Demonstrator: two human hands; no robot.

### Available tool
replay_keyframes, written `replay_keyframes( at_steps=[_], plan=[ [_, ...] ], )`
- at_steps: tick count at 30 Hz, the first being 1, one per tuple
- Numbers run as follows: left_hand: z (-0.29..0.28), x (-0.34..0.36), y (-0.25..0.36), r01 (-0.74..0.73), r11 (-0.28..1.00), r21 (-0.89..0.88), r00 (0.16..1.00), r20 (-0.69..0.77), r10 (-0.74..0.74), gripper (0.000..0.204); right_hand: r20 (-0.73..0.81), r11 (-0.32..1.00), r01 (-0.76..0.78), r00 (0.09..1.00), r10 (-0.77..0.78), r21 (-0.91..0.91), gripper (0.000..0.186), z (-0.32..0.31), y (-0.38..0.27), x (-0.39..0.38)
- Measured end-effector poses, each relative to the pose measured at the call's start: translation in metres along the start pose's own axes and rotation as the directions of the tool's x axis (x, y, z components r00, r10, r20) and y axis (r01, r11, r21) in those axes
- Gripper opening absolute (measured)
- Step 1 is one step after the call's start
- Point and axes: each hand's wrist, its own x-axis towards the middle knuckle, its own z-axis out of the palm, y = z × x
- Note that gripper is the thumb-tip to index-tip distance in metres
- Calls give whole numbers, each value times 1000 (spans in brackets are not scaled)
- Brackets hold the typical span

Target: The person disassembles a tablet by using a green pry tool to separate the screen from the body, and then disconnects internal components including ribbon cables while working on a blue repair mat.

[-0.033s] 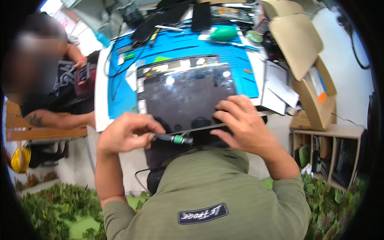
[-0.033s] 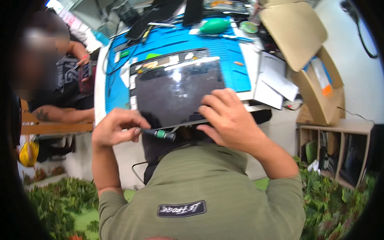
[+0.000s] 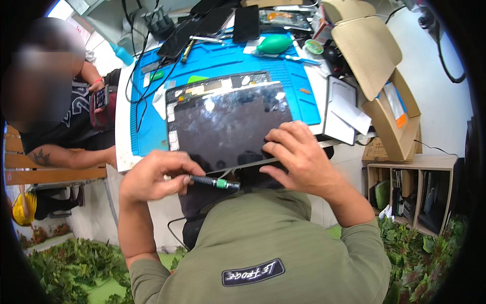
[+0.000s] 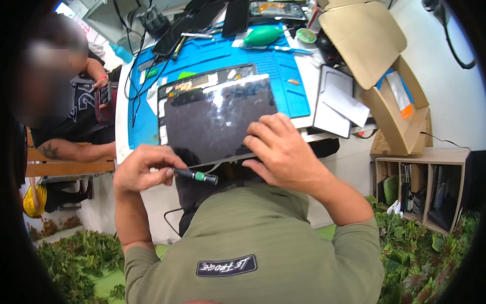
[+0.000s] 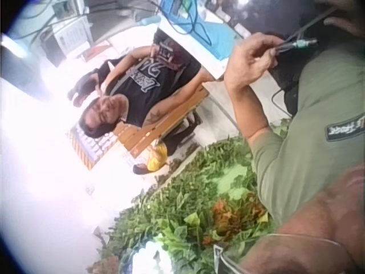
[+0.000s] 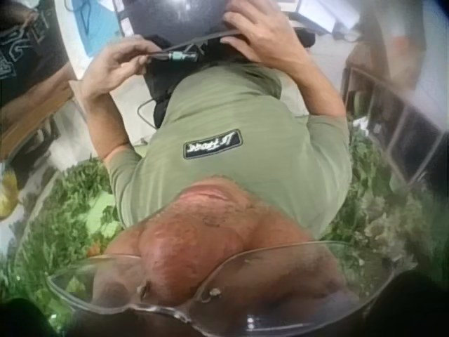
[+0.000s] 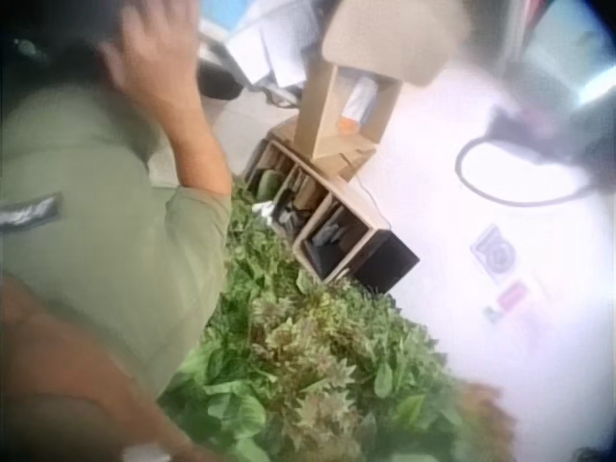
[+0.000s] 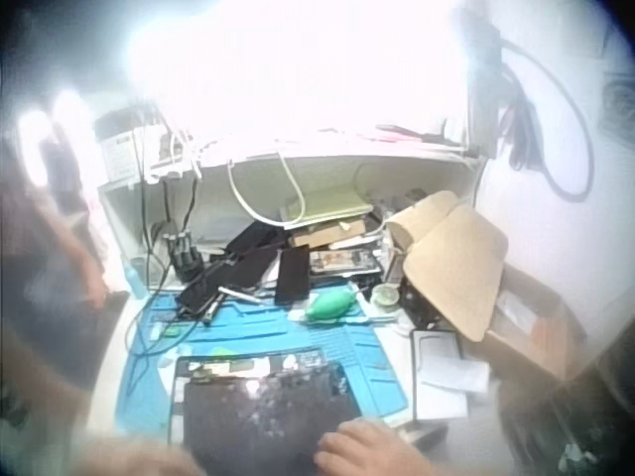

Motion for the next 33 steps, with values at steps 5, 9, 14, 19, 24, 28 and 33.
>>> replay_keyframes(
  at_steps=[5, 9, 14, 19, 24, 28, 33],
  plan=[
    [8, -18, -18, -273, 852, -447, 939, -318, 134, 42, -62, 1000, -5, 998, 7, 27, 48, 1, -5, -1],
    [20, -23, -47, -524, 661, -537, 840, -454, 297, 38, -91, 998, -65, 994, 65, -1, 49, -5, -16, 3],
    [33, -26, -51, -490, 610, -622, 862, -450, 233, 27, -187, 978, 117, 979, -84, 171, 40, 23, -31, -7],
    [50, -36, -7, -61, 998, -23, 826, -562, 37, 29, 197, 505, -305, 946, 256, 807, 28, 61, -56, -38],
    [51, -14, 1, 37, 840, 541, 869, -432, 240, 63, 455, -212, -402, 791, 409, 891, 39, 83, -45, -38],
    [54, 1, 7, 7, 793, 609, 874, -390, 292, 67, 471, -332, -350, 769, 433, 876, 42, 83, -41, -32],
    [66, 28, 13, 16, 733, 680, 857, -386, 340, 71, 473, -413, -305, 783, 404, 858, 41, 91, -38, -32]
  ],
)
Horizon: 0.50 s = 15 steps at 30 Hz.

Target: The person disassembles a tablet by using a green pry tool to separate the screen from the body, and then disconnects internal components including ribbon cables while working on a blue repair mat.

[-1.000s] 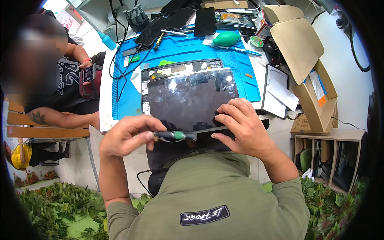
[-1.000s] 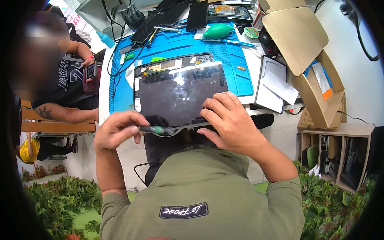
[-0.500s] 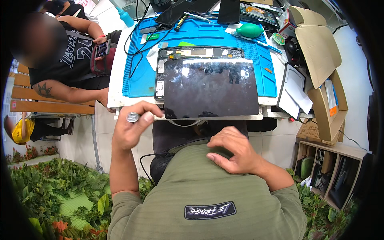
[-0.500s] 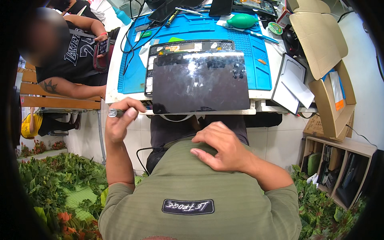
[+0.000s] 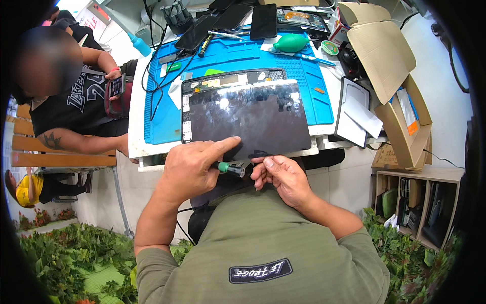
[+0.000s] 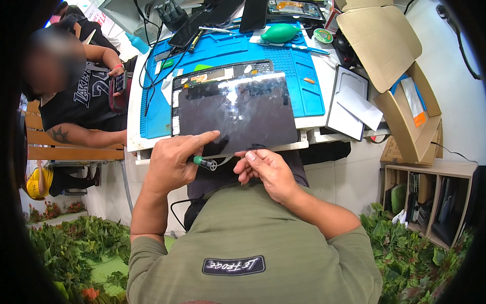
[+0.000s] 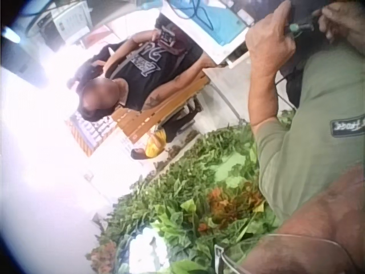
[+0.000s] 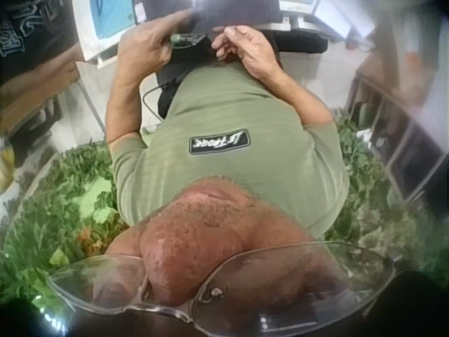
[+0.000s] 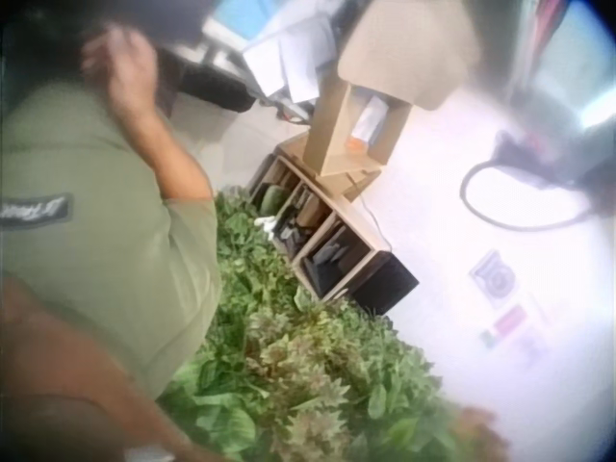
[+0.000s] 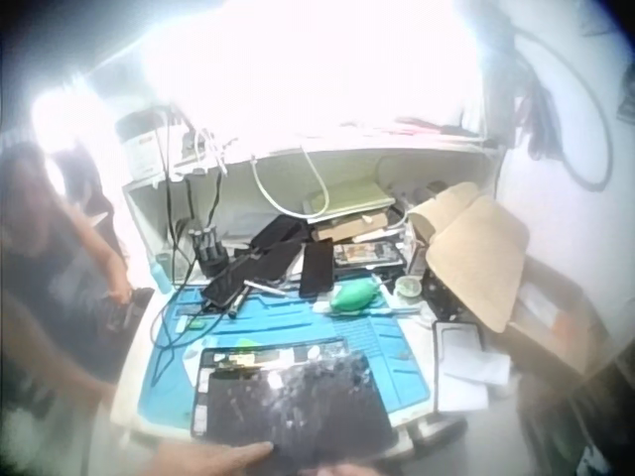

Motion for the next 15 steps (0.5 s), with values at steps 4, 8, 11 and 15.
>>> replay_keyframes(
  at_steps=[4, 8, 11, 15],
  plan=[
    [11, 14, -2, -79, 995, 61, 995, 70, 75, 68, -7, 1000, -5, 1000, 5, -13, 40, 0, 1, -2],
    [8, 19, -3, -67, 994, 87, 995, 82, 60, 60, -22, 998, -21, 1000, 19, -65, 40, -1, 3, -3],
    [2, 20, -2, -56, 996, 68, 998, 44, 53, 59, -13, 998, -39, 999, 39, -50, 41, 0, 3, -6],
    [4, 20, -7, -14, 997, 77, 997, 77, 8, 62, 9, 993, -44, 999, 46, -107, 42, 0, -1, -5]
  ],
)
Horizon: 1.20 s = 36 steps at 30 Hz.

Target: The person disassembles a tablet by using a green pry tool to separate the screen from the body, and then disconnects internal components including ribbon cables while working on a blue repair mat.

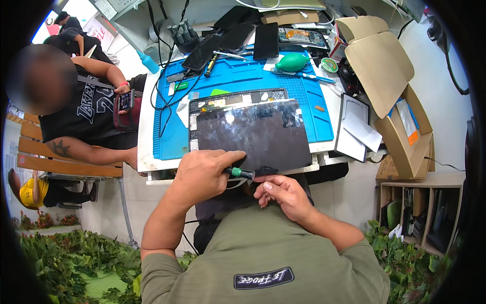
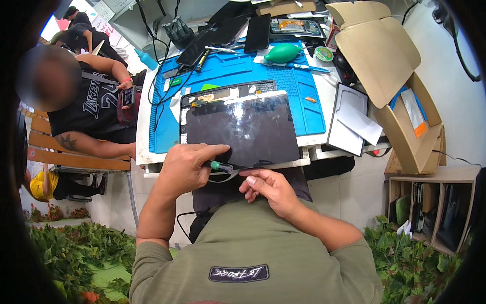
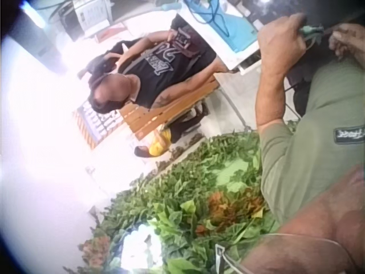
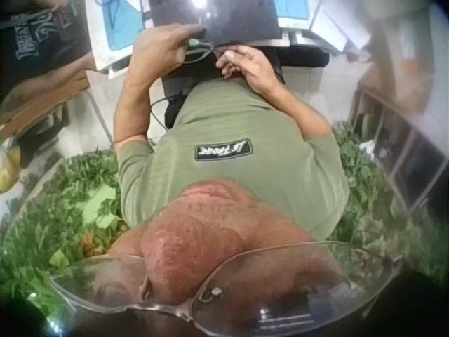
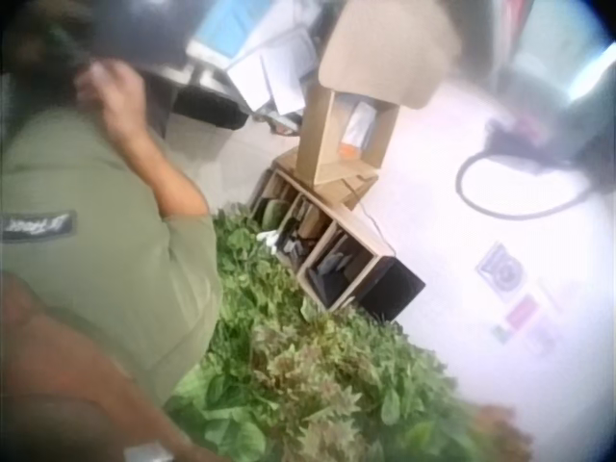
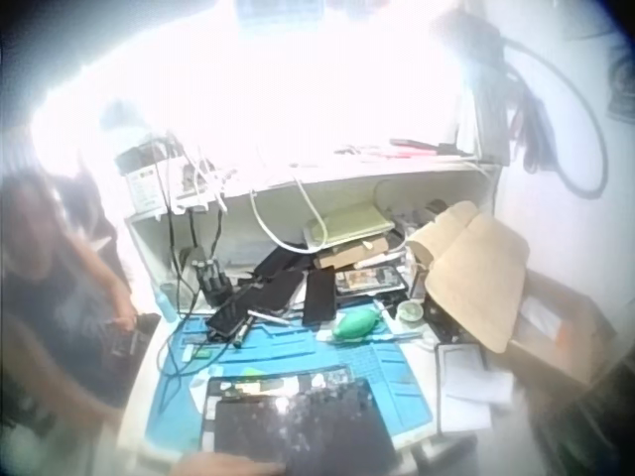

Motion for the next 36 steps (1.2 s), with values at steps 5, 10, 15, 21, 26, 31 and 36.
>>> replay_keyframes(
  at_steps=[5, 10, 15, 21, 26, 31, 36],
  plan=[
    [-12, 0, -6, 26, 999, -26, 978, -205, -31, 55, 27, 993, 16, 1000, -13, -114, 42, 2, 3, 0],
    [-38, -17, -14, 70, 988, -141, 922, -370, -118, 59, 30, 992, 26, 999, -23, -124, 40, 3, 4, -3],
    [-50, 5, -15, -62, 992, -111, 805, -593, -16, 57, 87, 986, 31, 996, -17, -166, 37, 5, 6, 1],
    [-47, 55, 16, -121, 992, -27, 848, -522, 89, 51, 107, 980, 8, 994, 14, -200, 35, 14, 6, -6],
    [-42, 46, -49, -32, 999, -32, 908, -419, 16, 49, 34, 970, 79, 997, -73, -228, 19, 3, 8, -10],
    [-46, 39, -69, 180, 799, -574, 932, -161, -325, 27, 115, 855, 233, 972, -203, -464, 26, 0, 5, -12],
    [-40, 61, -92, 103, 385, -917, 941, -35, -336, 34, 304, 666, 467, 884, -354, -582, 17, 7, -19, -10]
  ],
)
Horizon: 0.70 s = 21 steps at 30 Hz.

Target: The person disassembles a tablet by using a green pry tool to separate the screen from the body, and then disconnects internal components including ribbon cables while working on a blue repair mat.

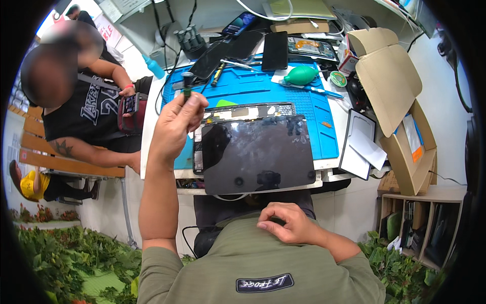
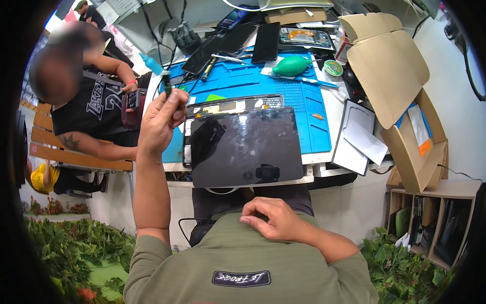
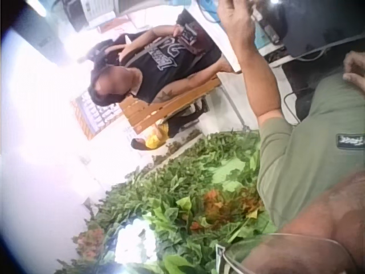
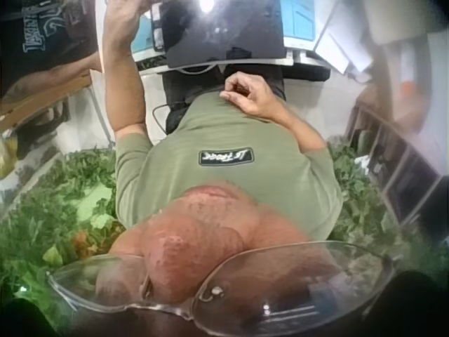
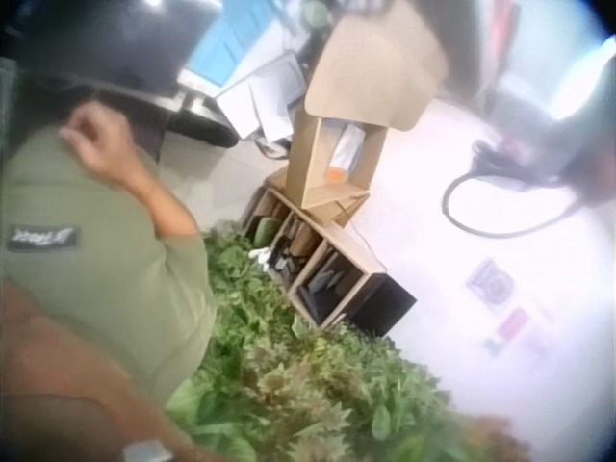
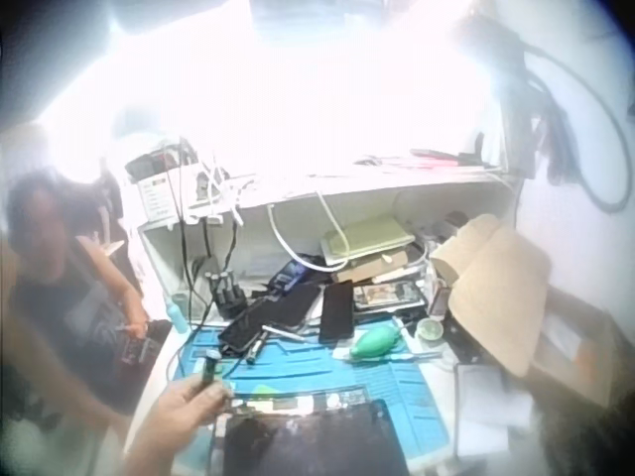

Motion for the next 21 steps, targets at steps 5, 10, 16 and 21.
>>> replay_keyframes(
  at_steps=[5, 10, 16, 21],
  plan=[
    [10, 32, -10, -143, 957, 251, 989, -2, 148, 35, 39, 911, 366, 930, -366, -192, 16, -29, -32, 20],
    [32, 44, -22, -228, 908, 351, 967, -27, 254, 57, 84, 710, 322, 933, -349, -627, 29, -86, -61, 67],
    [45, 41, -43, -406, 772, 490, 883, -7, 469, 85, 104, 401, 171, 977, -185, -900, 65, -107, -44, 129],
    [42, 38, -44, -413, 723, 554, 885, 58, 461, 85, 158, 422, 172, 985, -68, -890, 70, -104, -25, 140]
  ],
)
